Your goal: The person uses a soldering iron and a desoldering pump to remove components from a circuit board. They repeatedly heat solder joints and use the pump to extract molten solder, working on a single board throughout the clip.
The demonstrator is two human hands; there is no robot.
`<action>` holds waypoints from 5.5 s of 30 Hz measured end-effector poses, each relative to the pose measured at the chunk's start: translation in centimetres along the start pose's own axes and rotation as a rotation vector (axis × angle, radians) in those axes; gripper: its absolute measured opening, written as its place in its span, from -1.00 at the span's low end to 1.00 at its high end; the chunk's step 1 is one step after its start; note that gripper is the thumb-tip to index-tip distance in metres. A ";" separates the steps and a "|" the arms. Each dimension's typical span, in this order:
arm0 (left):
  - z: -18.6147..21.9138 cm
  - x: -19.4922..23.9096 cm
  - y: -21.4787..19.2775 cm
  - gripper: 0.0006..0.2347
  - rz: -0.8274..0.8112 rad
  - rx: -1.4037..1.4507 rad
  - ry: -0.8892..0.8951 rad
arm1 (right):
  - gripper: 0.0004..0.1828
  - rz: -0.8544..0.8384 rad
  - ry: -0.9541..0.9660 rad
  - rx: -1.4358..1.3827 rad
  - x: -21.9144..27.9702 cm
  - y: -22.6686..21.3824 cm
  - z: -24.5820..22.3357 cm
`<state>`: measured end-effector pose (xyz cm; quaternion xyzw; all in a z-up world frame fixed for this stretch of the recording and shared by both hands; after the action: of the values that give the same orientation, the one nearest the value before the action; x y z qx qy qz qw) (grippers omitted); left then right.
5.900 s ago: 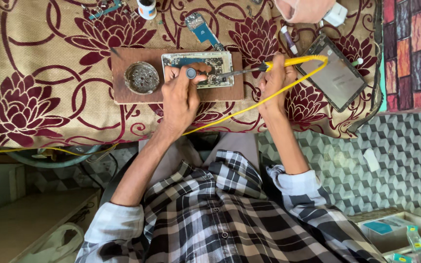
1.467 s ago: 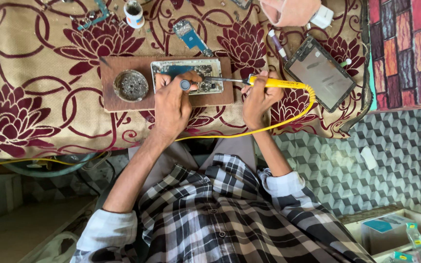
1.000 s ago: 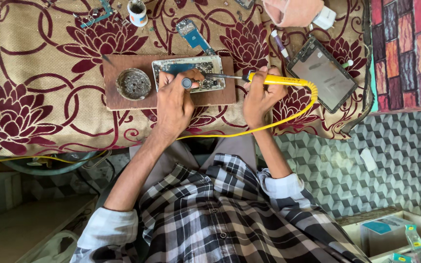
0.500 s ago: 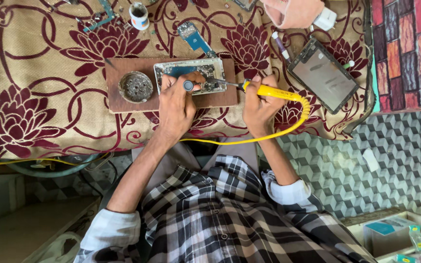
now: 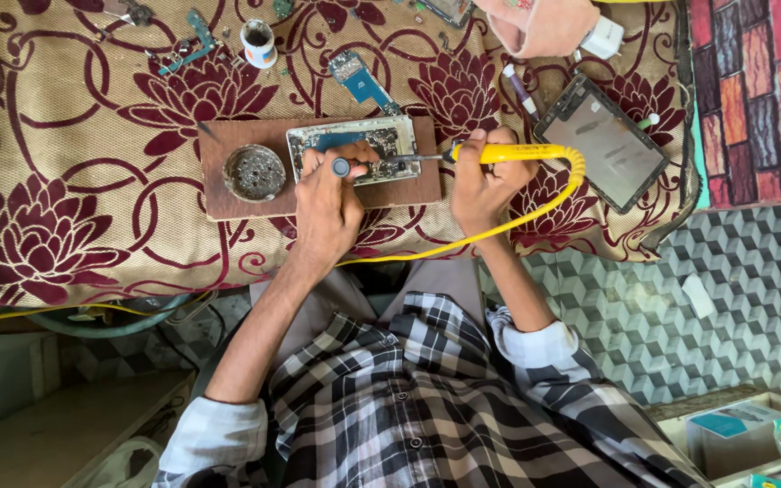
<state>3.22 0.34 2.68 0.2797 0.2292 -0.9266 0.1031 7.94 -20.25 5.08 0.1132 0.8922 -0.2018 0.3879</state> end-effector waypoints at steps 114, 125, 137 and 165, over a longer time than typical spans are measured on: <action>-0.9 0.4 0.7 -0.63 -0.055 -0.101 -0.008 | -0.76 0.188 0.446 -0.601 4.5 0.5 6.5; -1.1 0.8 0.6 -0.14 0.122 -0.088 0.209 | -0.77 0.218 0.436 -0.666 4.8 0.6 6.7; -1.0 0.8 0.6 -0.14 0.113 -0.087 0.204 | -0.76 0.226 0.447 -0.644 4.5 0.7 6.7; -0.2 0.3 0.3 -0.62 0.073 -0.067 0.080 | -0.76 0.182 0.440 -0.640 4.7 0.9 6.2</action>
<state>3.16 0.16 2.19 0.3212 0.2537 -0.9020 0.1372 9.07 -22.04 -2.43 0.1057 0.9581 0.1505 0.2195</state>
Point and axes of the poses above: each hand's wrist, its own x-axis away from the middle knuckle, its own y-axis out of the palm, z = x × y, the point moved 4 cm from there along -x, towards the middle knuckle, and after that the axes turned 5 degrees about -x, right-handed, at the moved point
